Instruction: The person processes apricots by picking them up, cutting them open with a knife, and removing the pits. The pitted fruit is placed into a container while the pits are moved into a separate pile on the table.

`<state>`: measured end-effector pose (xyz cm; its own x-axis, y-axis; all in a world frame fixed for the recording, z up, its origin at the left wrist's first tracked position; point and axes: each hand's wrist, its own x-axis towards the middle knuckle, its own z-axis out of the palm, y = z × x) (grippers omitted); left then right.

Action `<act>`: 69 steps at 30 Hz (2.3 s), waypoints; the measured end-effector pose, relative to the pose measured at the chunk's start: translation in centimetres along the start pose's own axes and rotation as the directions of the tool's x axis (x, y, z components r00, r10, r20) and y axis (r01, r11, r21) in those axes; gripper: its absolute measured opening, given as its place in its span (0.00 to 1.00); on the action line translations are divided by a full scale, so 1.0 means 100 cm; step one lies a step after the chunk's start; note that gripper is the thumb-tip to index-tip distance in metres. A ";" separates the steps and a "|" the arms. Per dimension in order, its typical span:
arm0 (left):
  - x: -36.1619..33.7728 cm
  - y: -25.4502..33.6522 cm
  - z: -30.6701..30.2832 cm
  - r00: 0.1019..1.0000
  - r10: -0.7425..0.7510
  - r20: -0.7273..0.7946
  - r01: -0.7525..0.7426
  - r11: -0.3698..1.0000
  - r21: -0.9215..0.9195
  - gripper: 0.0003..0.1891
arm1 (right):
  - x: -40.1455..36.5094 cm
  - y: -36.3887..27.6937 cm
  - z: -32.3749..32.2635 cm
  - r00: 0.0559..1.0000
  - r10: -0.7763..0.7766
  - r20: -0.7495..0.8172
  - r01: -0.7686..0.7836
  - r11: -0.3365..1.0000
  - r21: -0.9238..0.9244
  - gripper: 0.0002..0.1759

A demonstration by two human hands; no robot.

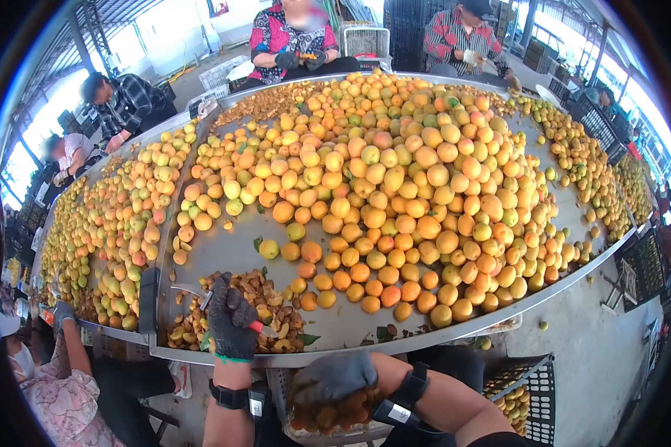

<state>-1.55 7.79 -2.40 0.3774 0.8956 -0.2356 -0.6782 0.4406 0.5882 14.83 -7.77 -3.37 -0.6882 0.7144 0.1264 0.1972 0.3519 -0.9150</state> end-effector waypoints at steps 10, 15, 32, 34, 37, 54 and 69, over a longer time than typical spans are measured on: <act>-0.008 0.016 0.004 0.998 -0.065 0.001 0.065 0.994 -0.083 0.10 | 0.030 -0.028 -0.089 0.651 0.403 -0.643 -0.754 0.440 -0.488 0.18; -0.010 0.023 0.004 0.997 -0.070 -0.018 0.067 0.992 -0.106 0.10 | 0.090 0.025 -0.104 0.833 0.301 -0.463 -0.551 0.512 -0.659 0.23; -0.024 0.024 -0.002 0.988 -0.153 0.004 0.153 0.983 -0.101 0.10 | 0.062 0.071 -0.136 0.561 0.145 -0.815 -0.827 0.055 -0.559 0.22; -0.027 0.021 0.001 0.988 -0.155 0.016 0.156 0.984 -0.086 0.10 | 0.045 0.073 -0.135 0.509 0.114 -0.853 -0.860 0.093 -0.501 0.21; -0.030 0.019 0.003 0.986 -0.163 0.023 0.164 0.985 -0.052 0.10 | 0.022 0.053 -0.116 0.565 0.007 -0.825 -0.808 0.210 -0.551 0.21; -0.082 -0.023 -0.019 0.939 -0.335 0.073 0.328 0.940 0.098 0.07 | -0.039 -0.045 0.063 0.810 -0.024 -0.586 -0.517 0.444 -0.732 0.11; -0.129 -0.023 -0.071 0.907 -0.416 0.068 0.380 0.876 0.298 0.10 | -0.031 -0.145 0.061 0.942 0.291 -0.169 -0.293 0.465 -0.836 0.15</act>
<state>-9.36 -4.34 -6.23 0.6677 0.6242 -0.4057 -0.2630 0.7076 0.6558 9.87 -18.75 7.20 -0.4730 0.8772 -0.0822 0.8768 0.4594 -0.1420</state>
